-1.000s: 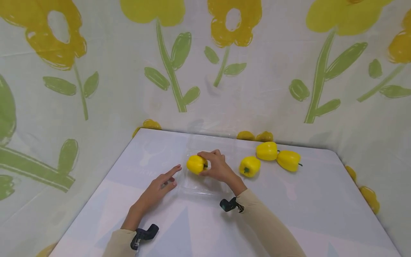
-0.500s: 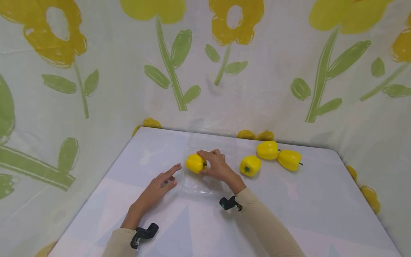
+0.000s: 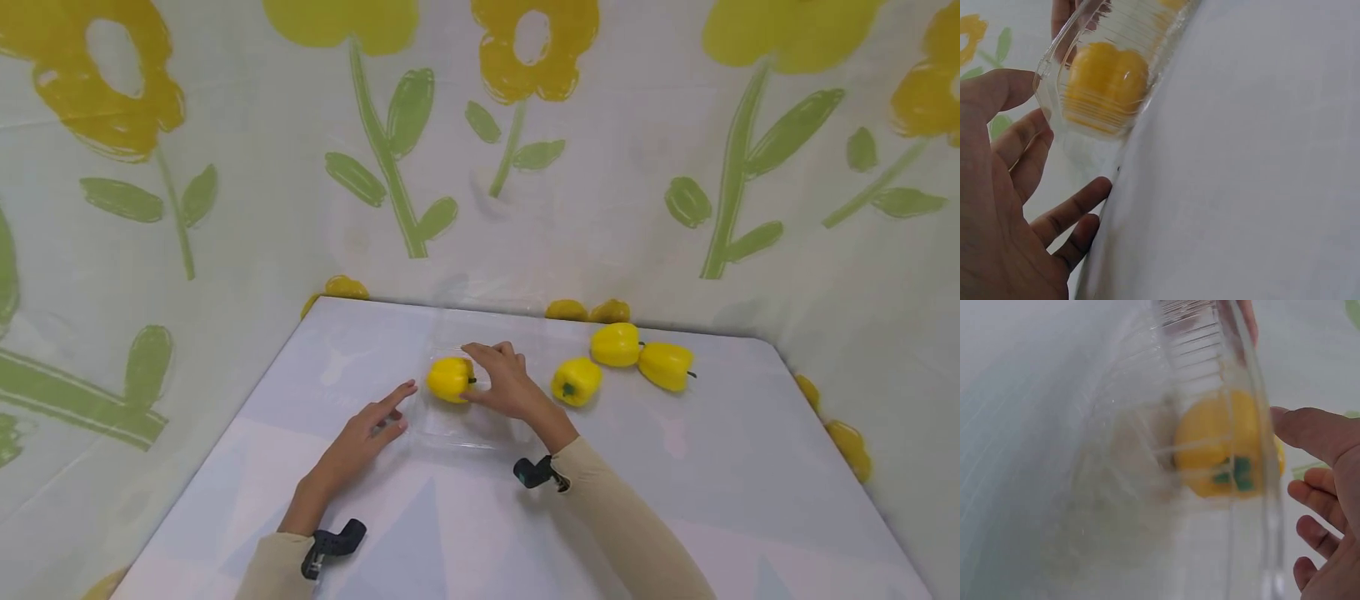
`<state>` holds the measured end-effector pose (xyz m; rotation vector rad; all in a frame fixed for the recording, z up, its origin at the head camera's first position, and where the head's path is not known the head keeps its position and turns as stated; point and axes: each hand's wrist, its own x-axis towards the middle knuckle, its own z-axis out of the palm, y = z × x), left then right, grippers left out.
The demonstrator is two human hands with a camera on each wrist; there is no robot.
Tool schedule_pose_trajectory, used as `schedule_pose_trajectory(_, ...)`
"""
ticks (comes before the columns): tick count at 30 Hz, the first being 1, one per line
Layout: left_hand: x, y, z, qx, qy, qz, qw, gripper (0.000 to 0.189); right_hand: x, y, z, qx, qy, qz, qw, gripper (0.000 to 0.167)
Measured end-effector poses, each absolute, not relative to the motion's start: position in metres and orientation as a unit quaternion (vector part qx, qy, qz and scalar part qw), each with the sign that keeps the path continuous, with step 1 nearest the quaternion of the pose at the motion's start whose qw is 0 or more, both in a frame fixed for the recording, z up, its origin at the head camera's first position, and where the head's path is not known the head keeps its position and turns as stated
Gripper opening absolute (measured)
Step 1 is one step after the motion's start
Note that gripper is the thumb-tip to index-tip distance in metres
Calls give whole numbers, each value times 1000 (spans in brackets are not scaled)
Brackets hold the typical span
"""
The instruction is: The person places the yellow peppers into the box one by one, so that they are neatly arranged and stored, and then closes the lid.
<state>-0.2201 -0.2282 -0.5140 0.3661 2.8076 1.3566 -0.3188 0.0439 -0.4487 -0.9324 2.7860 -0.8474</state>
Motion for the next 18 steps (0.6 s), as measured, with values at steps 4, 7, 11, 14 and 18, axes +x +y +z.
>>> schedule_pose_trajectory(4,-223,-228,-514,122,894,431,-7,57,-316,59,-441,-290,916,-277,15,69)
schedule_pose_trajectory(7,-223,-230,-515,121,895,429,-16,57,-314,71,-438,-278,921,-271,-2,68)
schedule_pose_trajectory(11,-220,-230,-519,125,894,431,-16,57,-310,90,-439,-263,927,-265,-23,66)
schedule_pose_trajectory(14,-218,-230,-522,127,892,434,-13,57,-308,106,-440,-247,930,-268,-53,63)
schedule_pose_trajectory(18,-220,-227,-522,130,892,432,-18,57,-309,126,-438,-220,933,-269,-96,58)
